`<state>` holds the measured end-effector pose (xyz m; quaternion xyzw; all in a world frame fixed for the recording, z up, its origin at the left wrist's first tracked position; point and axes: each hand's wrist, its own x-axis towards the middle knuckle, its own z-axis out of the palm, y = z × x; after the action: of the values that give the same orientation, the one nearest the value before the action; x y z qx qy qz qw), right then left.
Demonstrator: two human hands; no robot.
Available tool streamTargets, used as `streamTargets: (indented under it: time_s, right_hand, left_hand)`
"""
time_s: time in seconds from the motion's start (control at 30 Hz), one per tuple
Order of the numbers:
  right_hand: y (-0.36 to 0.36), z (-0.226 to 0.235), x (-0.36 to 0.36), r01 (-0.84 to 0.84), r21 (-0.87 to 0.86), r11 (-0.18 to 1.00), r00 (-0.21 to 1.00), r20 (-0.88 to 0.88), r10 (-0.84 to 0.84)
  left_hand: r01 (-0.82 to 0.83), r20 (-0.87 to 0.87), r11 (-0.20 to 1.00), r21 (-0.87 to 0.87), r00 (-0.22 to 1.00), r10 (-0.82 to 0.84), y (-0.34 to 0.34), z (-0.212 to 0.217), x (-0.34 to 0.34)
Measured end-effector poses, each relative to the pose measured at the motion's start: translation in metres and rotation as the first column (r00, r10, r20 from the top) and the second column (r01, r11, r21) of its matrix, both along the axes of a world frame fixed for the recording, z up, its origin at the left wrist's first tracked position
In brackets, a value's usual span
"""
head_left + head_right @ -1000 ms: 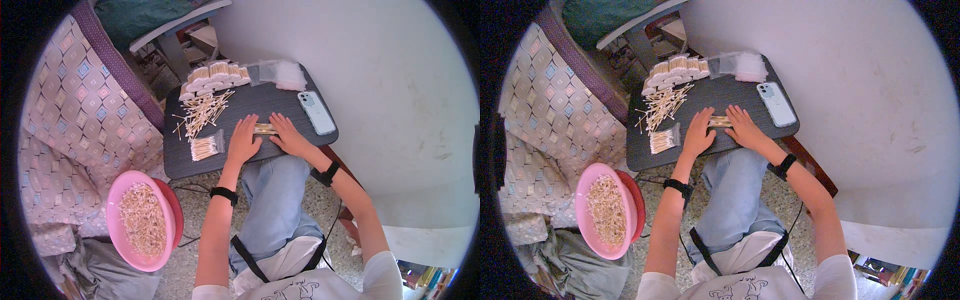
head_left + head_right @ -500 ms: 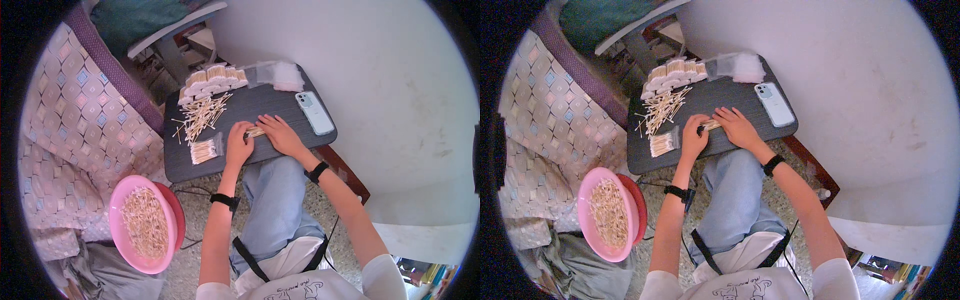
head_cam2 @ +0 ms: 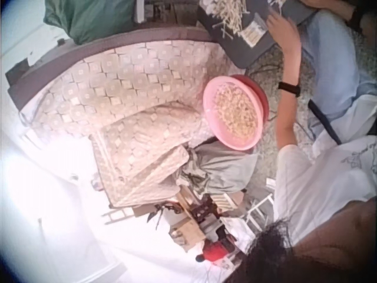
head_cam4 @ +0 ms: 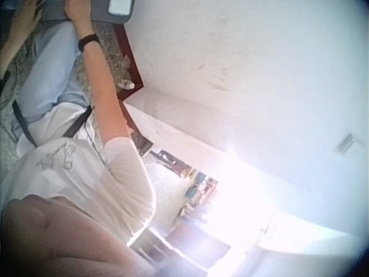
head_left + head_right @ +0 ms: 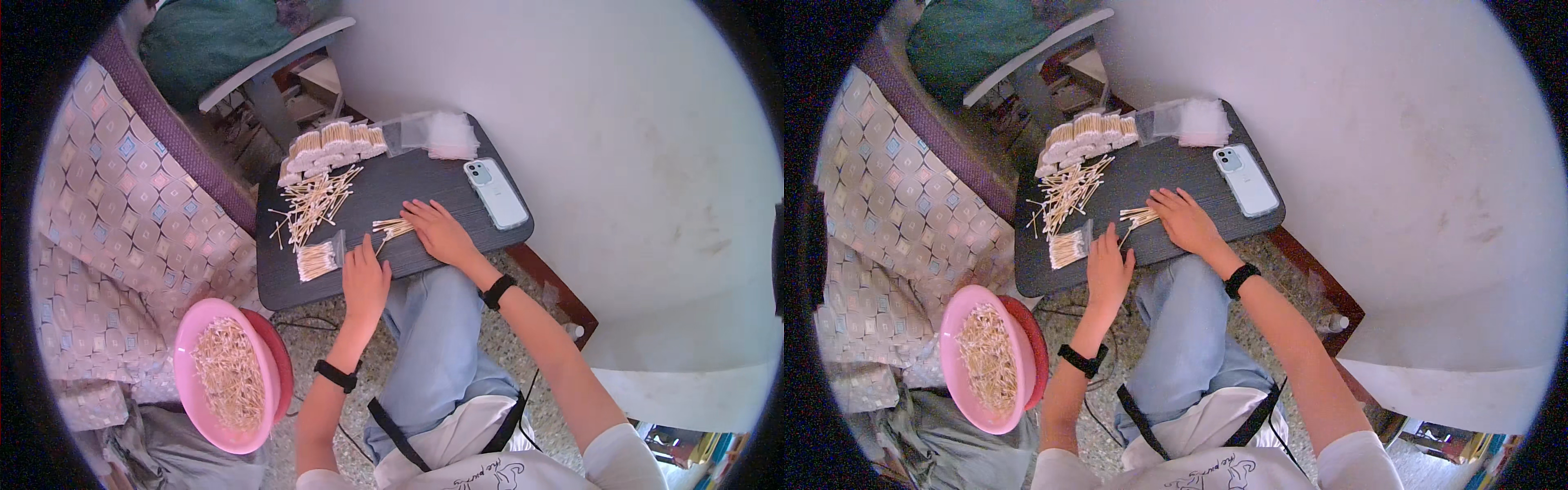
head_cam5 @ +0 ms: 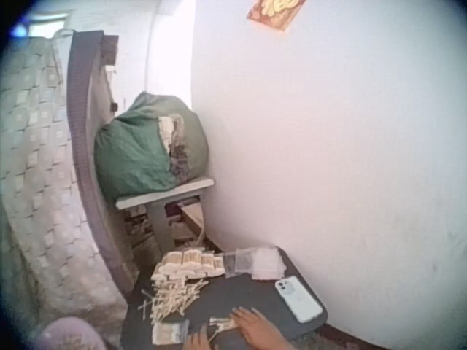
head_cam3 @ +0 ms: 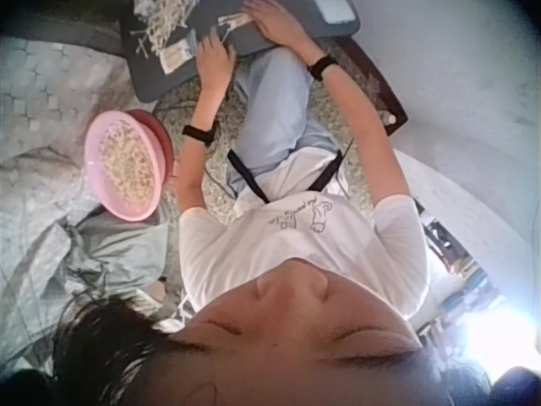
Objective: Packing and organizing cotton swabs into small plastic bags.
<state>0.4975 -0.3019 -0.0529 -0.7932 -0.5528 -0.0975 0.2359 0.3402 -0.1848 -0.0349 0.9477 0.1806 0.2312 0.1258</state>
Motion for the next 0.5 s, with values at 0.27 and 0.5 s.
streamTargets:
  time_s: [0.27,0.5]
  right_hand:
    - [-0.002,-0.002,0.001,-0.004,0.035,0.999,0.997,-0.071,0.007]
    - [0.001,-0.002,0.000,-0.013,0.091,0.996,0.998,-0.062,0.019]
  left_hand:
    - [0.021,-0.013,0.998,-0.059,1.000,-0.022,0.015,0.004,-0.007]
    - [0.139,-0.011,0.988,-0.061,0.990,-0.140,0.011,0.007,0.003]
